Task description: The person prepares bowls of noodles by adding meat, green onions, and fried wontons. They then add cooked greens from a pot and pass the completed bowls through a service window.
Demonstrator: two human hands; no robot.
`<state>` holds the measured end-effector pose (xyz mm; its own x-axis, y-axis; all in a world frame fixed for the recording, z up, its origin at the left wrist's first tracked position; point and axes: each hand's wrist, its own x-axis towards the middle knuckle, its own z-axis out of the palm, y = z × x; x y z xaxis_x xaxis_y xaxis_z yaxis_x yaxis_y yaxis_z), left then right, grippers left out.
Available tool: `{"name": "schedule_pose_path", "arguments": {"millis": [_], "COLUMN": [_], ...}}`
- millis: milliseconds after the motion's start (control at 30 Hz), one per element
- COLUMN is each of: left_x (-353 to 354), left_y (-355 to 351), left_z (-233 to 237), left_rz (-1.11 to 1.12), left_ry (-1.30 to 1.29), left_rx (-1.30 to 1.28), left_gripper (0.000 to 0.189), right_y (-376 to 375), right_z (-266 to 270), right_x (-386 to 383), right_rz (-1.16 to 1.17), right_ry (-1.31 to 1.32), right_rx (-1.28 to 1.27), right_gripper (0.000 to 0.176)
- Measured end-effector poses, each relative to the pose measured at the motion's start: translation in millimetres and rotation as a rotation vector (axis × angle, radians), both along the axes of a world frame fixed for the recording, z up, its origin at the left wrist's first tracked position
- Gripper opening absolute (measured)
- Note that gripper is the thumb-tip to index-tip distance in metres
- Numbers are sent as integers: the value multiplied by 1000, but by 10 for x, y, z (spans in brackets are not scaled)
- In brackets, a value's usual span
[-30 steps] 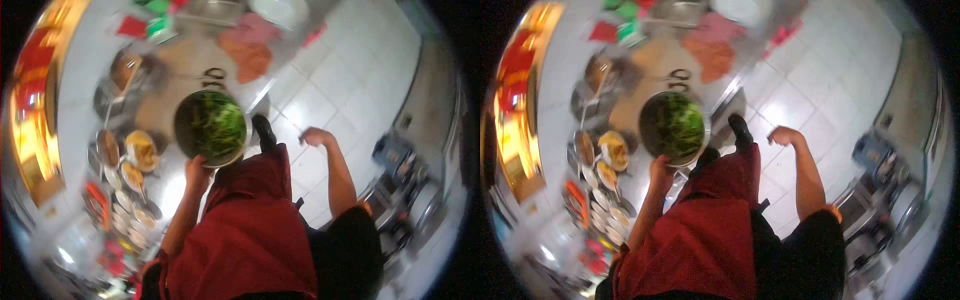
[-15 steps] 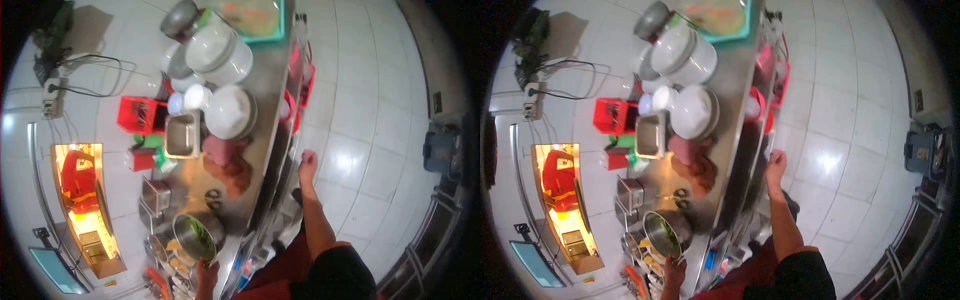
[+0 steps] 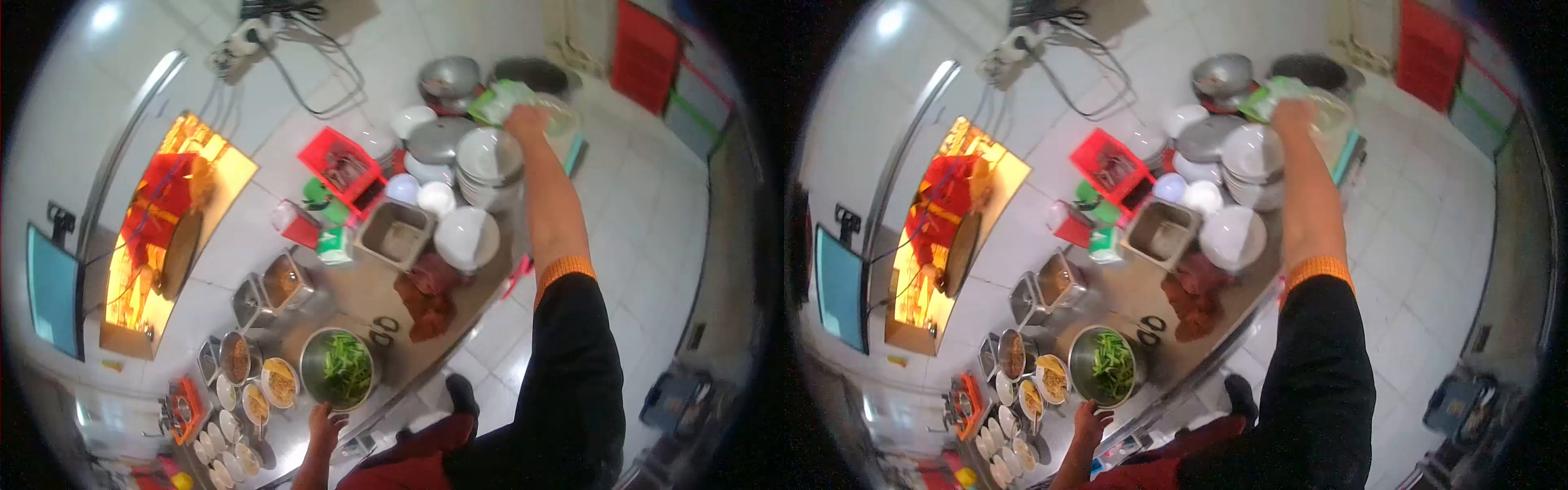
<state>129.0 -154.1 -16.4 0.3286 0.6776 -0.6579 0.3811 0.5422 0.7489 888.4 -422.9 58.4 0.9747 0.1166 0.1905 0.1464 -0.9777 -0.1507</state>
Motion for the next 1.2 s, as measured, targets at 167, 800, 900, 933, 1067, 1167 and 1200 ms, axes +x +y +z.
{"name": "schedule_pose_path", "arguments": {"millis": [167, 800, 900, 933, 1067, 1167, 1200], "left_x": [71, -60, -74, -85, -170, -156, -160], "left_y": [-28, 244, 133, 86, 92, 138, 154], "left_z": [0, -151, -36, 13, -115, -11, 57], "left_rz": [70, -113, -50, -47, -52, -89, -100], "left_ry": [-42, 32, -49, -58, -85, -103, -96], "left_rx": [-29, 283, 277, 262, 272, 259, 204], "left_gripper": [21, 19, 16, 16, 16, 17, 17], "right_y": [16, 1279, 1560, 1585, 1726, 1914, 1971], "right_z": [-325, 194, -49, -72, 77, 48, 80], "right_x": [325, -5298, -5666, -5742, -5812, -5819, -5829], "right_rz": [-63, 1156, 1273, 1299, 1274, 1433, 1447], "right_ry": [-194, 401, 325, 334, 471, 440, 494], "right_rx": [-75, 657, 346, 184, -174, -467, -570], "right_gripper": [23, 23, 17, 15, 19, 15, 20]}}
